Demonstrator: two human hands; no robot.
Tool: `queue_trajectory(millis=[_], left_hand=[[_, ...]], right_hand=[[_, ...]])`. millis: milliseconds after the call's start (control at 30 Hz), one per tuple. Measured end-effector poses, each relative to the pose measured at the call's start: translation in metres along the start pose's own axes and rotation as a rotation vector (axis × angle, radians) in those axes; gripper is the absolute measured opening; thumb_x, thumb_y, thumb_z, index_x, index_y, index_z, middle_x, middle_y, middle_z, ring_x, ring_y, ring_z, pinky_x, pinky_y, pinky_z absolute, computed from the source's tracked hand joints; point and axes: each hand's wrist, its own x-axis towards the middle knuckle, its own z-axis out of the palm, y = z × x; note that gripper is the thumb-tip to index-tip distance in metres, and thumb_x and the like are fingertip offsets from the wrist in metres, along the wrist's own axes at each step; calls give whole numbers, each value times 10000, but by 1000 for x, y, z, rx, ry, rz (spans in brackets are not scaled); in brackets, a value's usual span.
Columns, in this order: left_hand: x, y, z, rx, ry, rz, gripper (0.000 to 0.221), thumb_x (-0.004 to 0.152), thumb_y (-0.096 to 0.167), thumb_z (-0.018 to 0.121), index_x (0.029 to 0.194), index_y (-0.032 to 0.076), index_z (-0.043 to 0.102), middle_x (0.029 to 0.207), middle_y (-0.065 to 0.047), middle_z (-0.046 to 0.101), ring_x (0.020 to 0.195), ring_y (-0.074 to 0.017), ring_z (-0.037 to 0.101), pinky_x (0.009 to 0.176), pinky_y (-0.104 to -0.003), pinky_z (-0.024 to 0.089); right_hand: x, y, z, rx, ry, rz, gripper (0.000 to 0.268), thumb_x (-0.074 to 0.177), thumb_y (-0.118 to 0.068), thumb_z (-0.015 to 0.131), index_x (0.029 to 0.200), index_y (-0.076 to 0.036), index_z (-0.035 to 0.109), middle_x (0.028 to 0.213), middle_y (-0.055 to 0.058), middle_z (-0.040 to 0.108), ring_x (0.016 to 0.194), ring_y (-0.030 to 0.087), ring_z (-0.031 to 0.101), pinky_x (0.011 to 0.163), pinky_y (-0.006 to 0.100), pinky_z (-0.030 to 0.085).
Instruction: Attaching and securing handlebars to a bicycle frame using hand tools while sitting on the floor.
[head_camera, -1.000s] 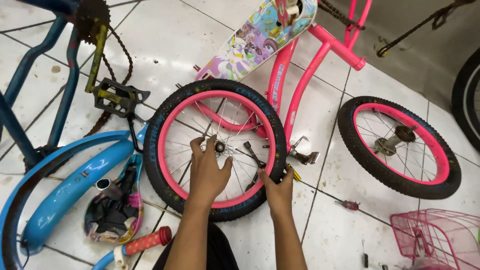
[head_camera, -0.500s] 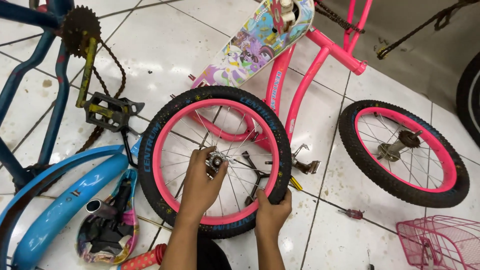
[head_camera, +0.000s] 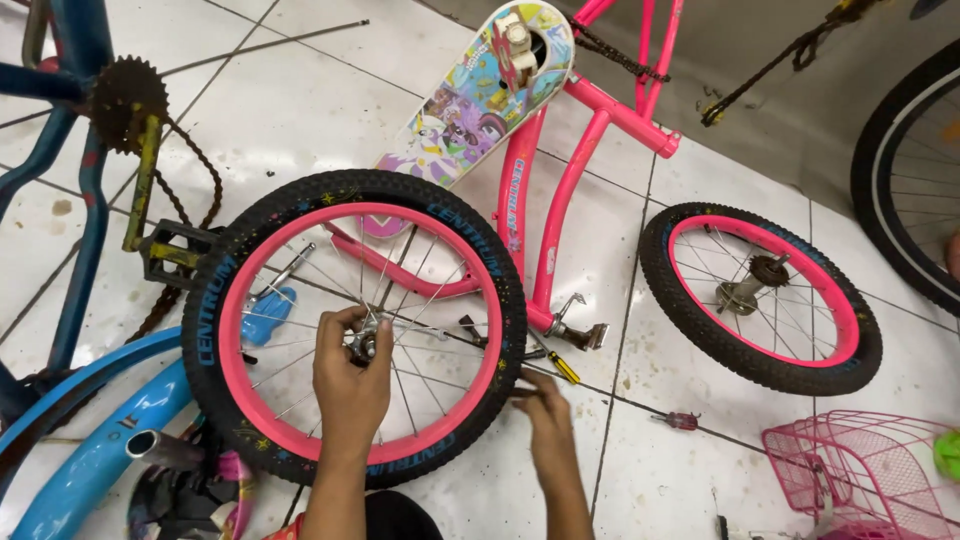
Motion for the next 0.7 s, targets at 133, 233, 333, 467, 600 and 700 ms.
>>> queue_trajectory(millis=[133, 233, 333, 467, 600, 700], left_hand=[[-1, -1, 2, 47, -6, -57, 218, 974, 266, 652, 1123, 109, 627, 996, 4, 563, 697, -135, 522, 631, -294, 446], [1, -2, 5, 6, -29, -49, 231, 977, 252, 654, 1138, 88, 629, 1017, -14, 551, 654, -128, 499, 576, -278, 415], [-1, -2, 6, -11, -14, -41, 204, 980, 226, 658, 1119, 80, 625, 994, -17, 541, 676, -131, 506, 580, -276, 417], [2, -6, 7, -14, 7, -23, 204, 975, 223, 657, 1114, 76, 628, 1003, -17, 549, 691, -131, 553, 596, -268, 445], [0, -7, 5, 23, 19, 13, 201, 970, 238, 661, 1106, 92, 636, 985, -16, 549, 631, -124, 474, 586, -270, 417], [-2, -5, 4, 38, 27, 44, 189, 974, 204, 662, 1114, 82, 630, 1002, -18, 563, 675, -133, 544, 610, -270, 464]], right_hand=[[34, -34, -29, -281, 428, -377, 332, 787, -41, 605, 1097, -120, 692, 1050, 26, 712, 968, 183, 613, 919, 319, 514], [74, -43, -24, -688, 460, -636, 319, 827, -63, 625, 1143, -29, 639, 1028, 109, 612, 1084, 281, 522, 879, 390, 469], [109, -27, -8, -1162, 195, -712, 531, 873, -127, 663, 1347, 61, 516, 1249, 229, 562, 1144, 423, 531, 920, 518, 473], [145, 6, 4, -1819, 294, -774, 776, 742, -199, 724, 1399, 118, 460, 1189, 206, 671, 1357, 396, 490, 1213, 426, 295], [142, 2, 11, -1961, 282, -725, 1028, 645, -317, 786, 1437, 211, 397, 1036, 135, 721, 1034, 264, 660, 1190, 387, 322], [131, -3, 11, -1856, 326, -853, 881, 743, -303, 756, 1403, 195, 453, 1094, 177, 708, 1043, 286, 650, 1143, 395, 391]])
